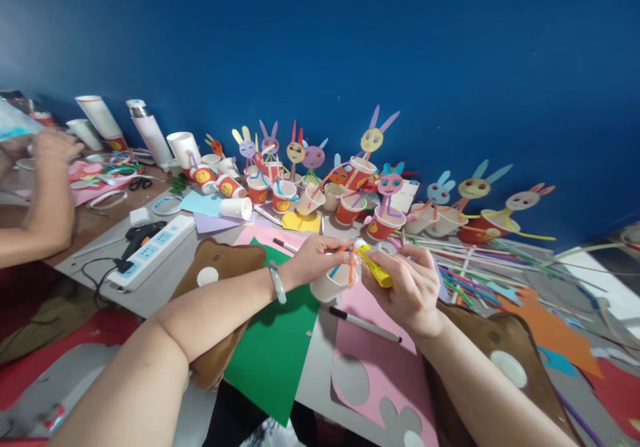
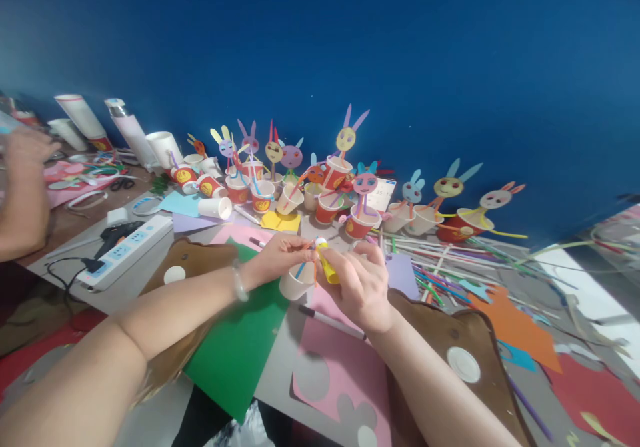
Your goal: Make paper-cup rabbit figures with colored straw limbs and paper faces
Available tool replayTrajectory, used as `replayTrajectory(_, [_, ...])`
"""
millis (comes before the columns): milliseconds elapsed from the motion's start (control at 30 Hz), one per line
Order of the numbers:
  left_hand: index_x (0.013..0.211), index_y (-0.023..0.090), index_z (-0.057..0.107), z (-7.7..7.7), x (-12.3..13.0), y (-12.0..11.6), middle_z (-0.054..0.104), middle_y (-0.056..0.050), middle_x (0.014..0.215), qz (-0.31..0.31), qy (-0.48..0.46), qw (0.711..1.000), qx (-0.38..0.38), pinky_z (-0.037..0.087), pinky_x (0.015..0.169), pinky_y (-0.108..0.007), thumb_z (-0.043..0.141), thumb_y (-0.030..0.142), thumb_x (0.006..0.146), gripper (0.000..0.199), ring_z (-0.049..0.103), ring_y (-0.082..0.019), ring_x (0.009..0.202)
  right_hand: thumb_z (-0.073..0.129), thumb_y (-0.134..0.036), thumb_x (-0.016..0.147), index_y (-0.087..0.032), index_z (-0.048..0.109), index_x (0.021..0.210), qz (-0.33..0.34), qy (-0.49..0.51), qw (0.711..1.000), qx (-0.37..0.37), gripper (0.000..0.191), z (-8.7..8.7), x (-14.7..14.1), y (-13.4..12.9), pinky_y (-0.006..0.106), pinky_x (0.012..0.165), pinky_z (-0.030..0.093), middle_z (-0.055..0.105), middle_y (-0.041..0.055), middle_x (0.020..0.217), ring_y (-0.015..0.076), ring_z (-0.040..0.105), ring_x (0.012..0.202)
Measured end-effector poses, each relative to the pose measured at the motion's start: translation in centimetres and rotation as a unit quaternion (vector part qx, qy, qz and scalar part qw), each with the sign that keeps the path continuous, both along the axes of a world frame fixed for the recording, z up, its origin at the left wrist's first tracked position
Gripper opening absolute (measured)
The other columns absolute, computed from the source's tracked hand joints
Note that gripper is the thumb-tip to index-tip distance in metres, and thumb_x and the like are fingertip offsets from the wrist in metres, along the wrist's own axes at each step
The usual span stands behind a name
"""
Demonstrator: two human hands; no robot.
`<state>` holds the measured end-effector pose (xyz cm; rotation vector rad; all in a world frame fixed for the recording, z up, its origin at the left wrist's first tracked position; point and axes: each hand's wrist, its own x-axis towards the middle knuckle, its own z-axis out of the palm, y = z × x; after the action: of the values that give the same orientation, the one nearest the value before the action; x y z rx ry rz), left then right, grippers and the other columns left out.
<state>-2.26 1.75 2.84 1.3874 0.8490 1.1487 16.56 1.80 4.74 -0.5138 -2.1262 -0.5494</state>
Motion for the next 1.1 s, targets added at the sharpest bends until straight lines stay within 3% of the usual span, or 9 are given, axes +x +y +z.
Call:
replayTrajectory(133, [0.073, 0.011, 0.074, 0.07, 0.05, -0.06, 0.065, -0.002, 0.067, -0.008, -0.019, 1.000, -0.004, 0.042, 0.065, -0.023, 0.075, 0.052, 0.071, 0.042, 0.055, -0.012, 0.066, 0.063, -0.016, 0.088, -0.021, 0.055, 0.115, 0.030, -0.021, 0.999, 0.017, 0.028, -0.02, -0.30, -0.15, 0.032, 0.071, 0.044, 0.064, -0.0042, 0.061, 0.0121, 0.054, 0.048])
replayTrajectory(333, [0.070, 0.011, 0.072, 0.45, -0.02, -0.23, 0.064, -0.002, 0.068, -0.018, -0.016, 1.000, -0.007, 0.041, 0.064, -0.023, 0.076, 0.054, 0.070, 0.043, 0.055, -0.012, 0.066, 0.064, -0.019, 0.089, -0.022, 0.056, 0.117, -0.011, 0.001, 1.000, 0.020, 0.030, 0.22, 0.18, -0.02, 0.033, 0.074, 0.044, 0.063, -0.0046, 0.059, 0.0127, 0.055, 0.047])
replayTrajectory(533, [0.073, 0.011, 0.073, 0.33, 0.14, -0.19, 0.063, -0.002, 0.068, -0.016, -0.020, 0.999, -0.019, 0.042, 0.067, -0.024, 0.077, 0.056, 0.067, 0.046, 0.055, -0.013, 0.068, 0.064, -0.017, 0.087, -0.023, 0.053, 0.125, 0.041, -0.033, 0.998, 0.031, 0.040, -0.08, -0.03, -0.31, 0.031, 0.072, 0.043, 0.062, -0.0064, 0.059, 0.0116, 0.053, 0.047])
replayTrajectory(733, [0.072, 0.010, 0.072, 0.29, 0.02, -0.17, 0.066, -0.004, 0.070, -0.033, -0.019, 0.999, -0.024, 0.043, 0.067, -0.024, 0.076, 0.053, 0.070, 0.044, 0.057, -0.013, 0.068, 0.063, -0.017, 0.088, -0.023, 0.055, 0.118, -0.032, -0.007, 0.999, 0.039, 0.032, 0.37, 0.42, 0.11, 0.033, 0.075, 0.044, 0.064, -0.0039, 0.062, 0.0130, 0.055, 0.049])
replayTrajectory(933, [0.074, 0.010, 0.072, 0.06, 0.00, -0.04, 0.066, -0.003, 0.071, -0.019, -0.022, 0.999, -0.024, 0.043, 0.068, -0.024, 0.077, 0.053, 0.068, 0.043, 0.057, -0.013, 0.070, 0.063, -0.015, 0.087, -0.022, 0.054, 0.120, 0.030, -0.037, 0.998, 0.032, 0.035, 0.35, 0.05, -0.43, 0.032, 0.072, 0.043, 0.063, -0.0050, 0.060, 0.0123, 0.053, 0.048])
replayTrajectory(1100, [0.070, 0.010, 0.069, 0.13, -0.07, 0.01, 0.062, -0.001, 0.066, -0.021, -0.012, 1.000, -0.013, 0.040, 0.063, -0.023, 0.076, 0.052, 0.070, 0.042, 0.054, -0.011, 0.065, 0.064, -0.016, 0.088, -0.020, 0.054, 0.119, -0.012, -0.026, 0.999, 0.028, 0.033, 0.06, 0.04, -0.10, 0.033, 0.076, 0.042, 0.062, -0.0046, 0.060, 0.0124, 0.053, 0.050])
